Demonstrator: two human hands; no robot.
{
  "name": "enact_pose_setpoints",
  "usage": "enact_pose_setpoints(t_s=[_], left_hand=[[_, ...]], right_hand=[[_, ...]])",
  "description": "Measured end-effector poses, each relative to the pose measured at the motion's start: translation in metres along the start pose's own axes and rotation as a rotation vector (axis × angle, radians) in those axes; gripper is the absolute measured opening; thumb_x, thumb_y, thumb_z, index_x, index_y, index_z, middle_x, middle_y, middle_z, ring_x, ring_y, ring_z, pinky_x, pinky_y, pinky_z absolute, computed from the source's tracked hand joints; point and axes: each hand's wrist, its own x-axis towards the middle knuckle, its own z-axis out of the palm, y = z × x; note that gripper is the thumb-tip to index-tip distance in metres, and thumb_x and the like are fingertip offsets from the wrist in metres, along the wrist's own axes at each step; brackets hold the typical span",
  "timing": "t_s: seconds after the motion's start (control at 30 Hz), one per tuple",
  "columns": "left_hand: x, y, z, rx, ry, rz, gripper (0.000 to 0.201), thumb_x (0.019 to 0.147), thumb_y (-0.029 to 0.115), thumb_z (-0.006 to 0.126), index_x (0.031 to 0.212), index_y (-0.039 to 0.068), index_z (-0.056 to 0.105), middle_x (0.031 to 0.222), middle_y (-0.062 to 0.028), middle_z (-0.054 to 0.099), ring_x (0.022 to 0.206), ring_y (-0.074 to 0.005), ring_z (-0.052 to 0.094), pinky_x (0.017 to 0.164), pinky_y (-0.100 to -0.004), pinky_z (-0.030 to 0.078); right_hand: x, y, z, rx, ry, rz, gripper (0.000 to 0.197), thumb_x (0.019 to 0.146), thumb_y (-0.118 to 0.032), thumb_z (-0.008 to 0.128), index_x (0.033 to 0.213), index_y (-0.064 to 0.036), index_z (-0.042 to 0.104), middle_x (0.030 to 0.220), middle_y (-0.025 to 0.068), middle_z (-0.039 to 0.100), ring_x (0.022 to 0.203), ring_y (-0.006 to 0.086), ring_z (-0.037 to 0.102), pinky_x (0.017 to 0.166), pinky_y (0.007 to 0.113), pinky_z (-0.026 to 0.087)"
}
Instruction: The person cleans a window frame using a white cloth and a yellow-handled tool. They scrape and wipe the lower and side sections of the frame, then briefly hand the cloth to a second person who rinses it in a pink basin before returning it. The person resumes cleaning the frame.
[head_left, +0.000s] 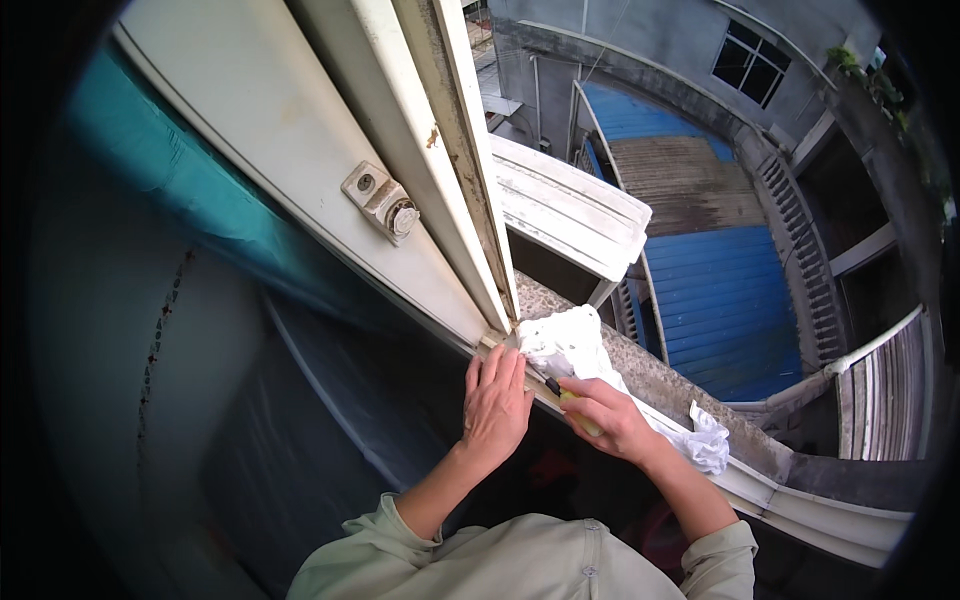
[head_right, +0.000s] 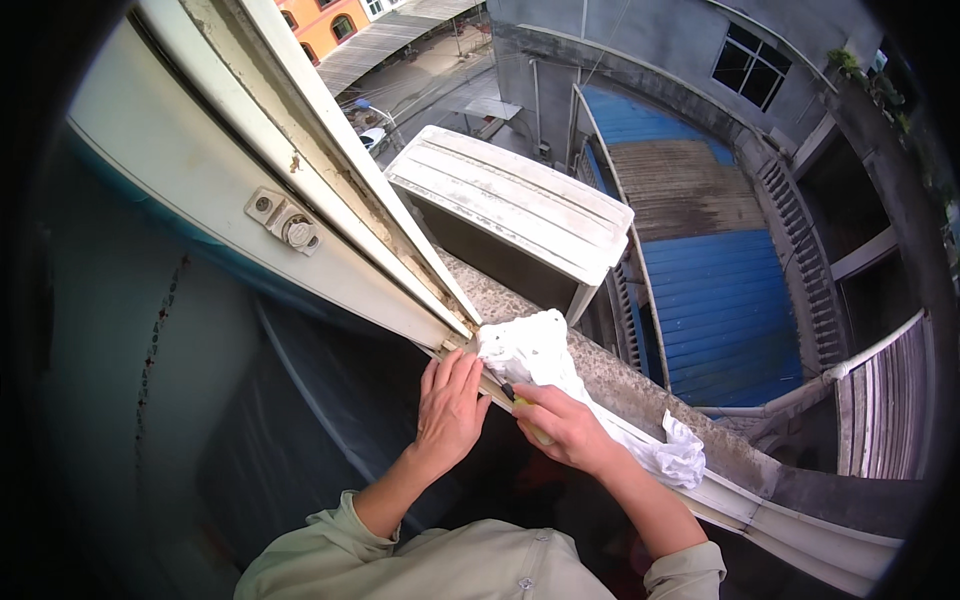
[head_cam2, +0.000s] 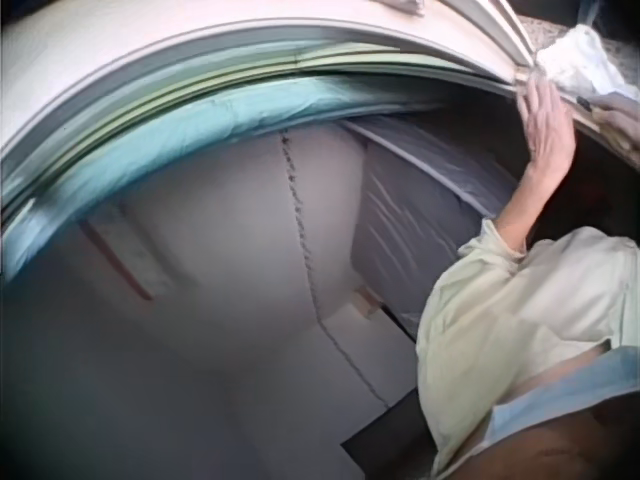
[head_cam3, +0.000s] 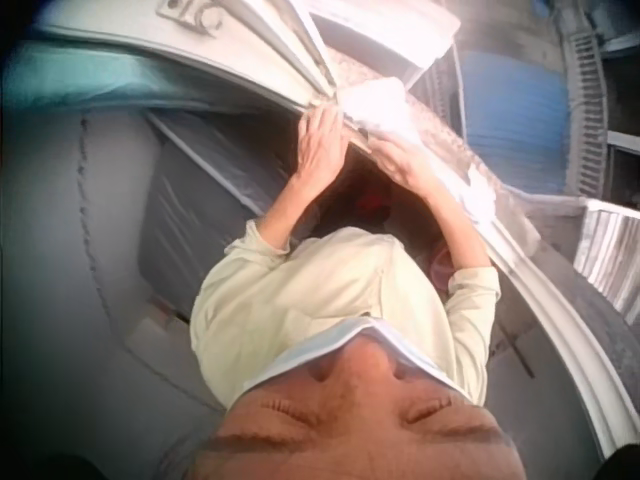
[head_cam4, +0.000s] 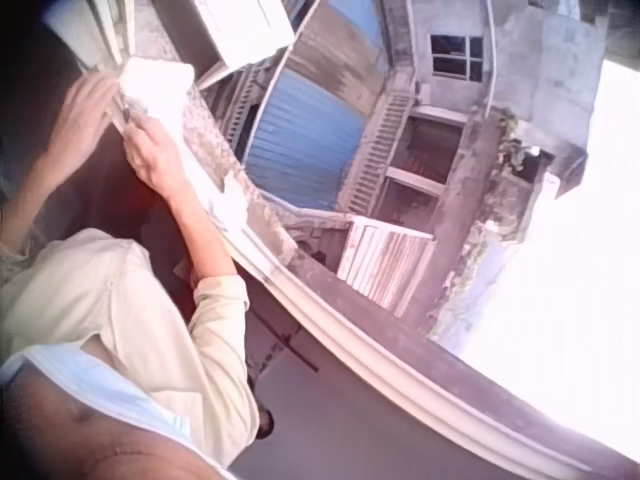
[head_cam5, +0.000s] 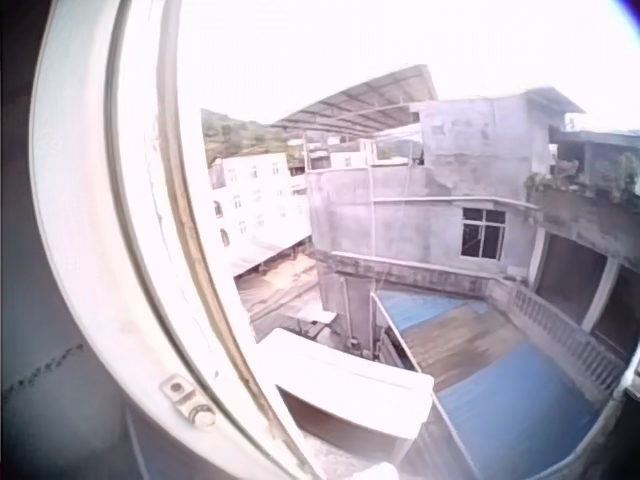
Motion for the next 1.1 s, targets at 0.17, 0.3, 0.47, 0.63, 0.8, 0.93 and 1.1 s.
enact_pose_setpoints(t_s=[0.17, 0.3, 0.47, 0.63, 0.8, 0.93, 1.1], left_hand=[[-0.009, -0.008, -0.018, -0.061, 0.085, -0.083, 0.064, 0.078, 0.008, 0.076, 0.135, -0.006, 0.049, 0.143, -0.0177, 0.044, 0.127, -0.0347, 0.049, 0.104, -0.0467, 0.039], [-0.031, -0.019, -0.011, -0.149, 0.097, -0.054, 0.066, 0.079, 0.007, 0.076, 0.137, -0.005, 0.049, 0.141, -0.0176, 0.045, 0.127, -0.0343, 0.05, 0.103, -0.0463, 0.041], [-0.013, -0.013, 0.009, -0.196, 0.125, -0.025, 0.064, 0.08, 0.017, 0.078, 0.137, 0.001, 0.052, 0.139, -0.0142, 0.049, 0.135, -0.0341, 0.044, 0.108, -0.0517, 0.036], [0.004, -0.021, 0.018, -0.034, 0.037, -0.069, 0.058, 0.086, 0.035, 0.073, 0.131, 0.003, 0.057, 0.133, -0.0093, 0.053, 0.135, -0.0306, 0.042, 0.108, -0.0581, 0.03], [0.011, -0.027, 0.021, -0.086, 0.053, -0.155, 0.053, 0.085, 0.032, 0.074, 0.127, 0.003, 0.059, 0.125, -0.0086, 0.056, 0.129, -0.0283, 0.045, 0.103, -0.0561, 0.033], [0.002, -0.031, 0.015, -0.159, 0.202, -0.117, 0.044, 0.082, 0.015, 0.073, 0.122, 0.001, 0.061, 0.128, -0.0104, 0.056, 0.122, -0.0294, 0.051, 0.097, -0.0485, 0.04], [-0.03, -0.035, 0.011, -0.228, 0.183, -0.066, 0.04, 0.079, 0.004, 0.07, 0.118, -0.001, 0.062, 0.127, -0.012, 0.058, 0.117, -0.0312, 0.055, 0.095, -0.0444, 0.045]], right_hand=[[0.039, 0.005, 0.025, -0.101, -0.026, -0.095, 0.028, 0.078, 0.0, 0.076, 0.103, -0.0013, 0.065, 0.121, 0.0183, 0.064, 0.097, 0.0321, 0.067, 0.079, 0.037, 0.057], [0.039, -0.025, 0.0, -0.06, -0.024, -0.055, 0.029, 0.076, 0.0, 0.077, 0.102, -0.0017, 0.065, 0.118, 0.0181, 0.065, 0.093, 0.031, 0.069, 0.077, 0.036, 0.058], [0.036, -0.026, -0.021, -0.087, -0.001, 0.052, 0.026, 0.076, 0.0, 0.077, 0.098, -0.0029, 0.066, 0.113, 0.018, 0.068, 0.093, 0.0324, 0.07, 0.079, 0.036, 0.057], [0.023, -0.008, -0.022, -0.06, -0.159, 0.201, 0.023, 0.078, -0.001, 0.077, 0.098, -0.0049, 0.067, 0.113, 0.0145, 0.069, 0.095, 0.0318, 0.07, 0.081, 0.038, 0.057], [0.026, -0.02, -0.026, -0.105, -0.07, 0.136, 0.023, 0.078, 0.0, 0.078, 0.097, -0.0036, 0.066, 0.115, 0.0155, 0.068, 0.097, 0.0323, 0.07, 0.081, 0.037, 0.057], [0.048, -0.007, -0.017, -0.052, -0.101, 0.143, 0.023, 0.079, 0.0, 0.077, 0.099, -0.0046, 0.067, 0.115, 0.0154, 0.068, 0.098, 0.0324, 0.069, 0.082, 0.037, 0.057], [0.051, 0.019, 0.011, -0.019, -0.159, -0.032, 0.029, 0.077, 0.002, 0.075, 0.104, -0.0025, 0.066, 0.12, 0.0184, 0.063, 0.097, 0.0319, 0.066, 0.078, 0.037, 0.058]])
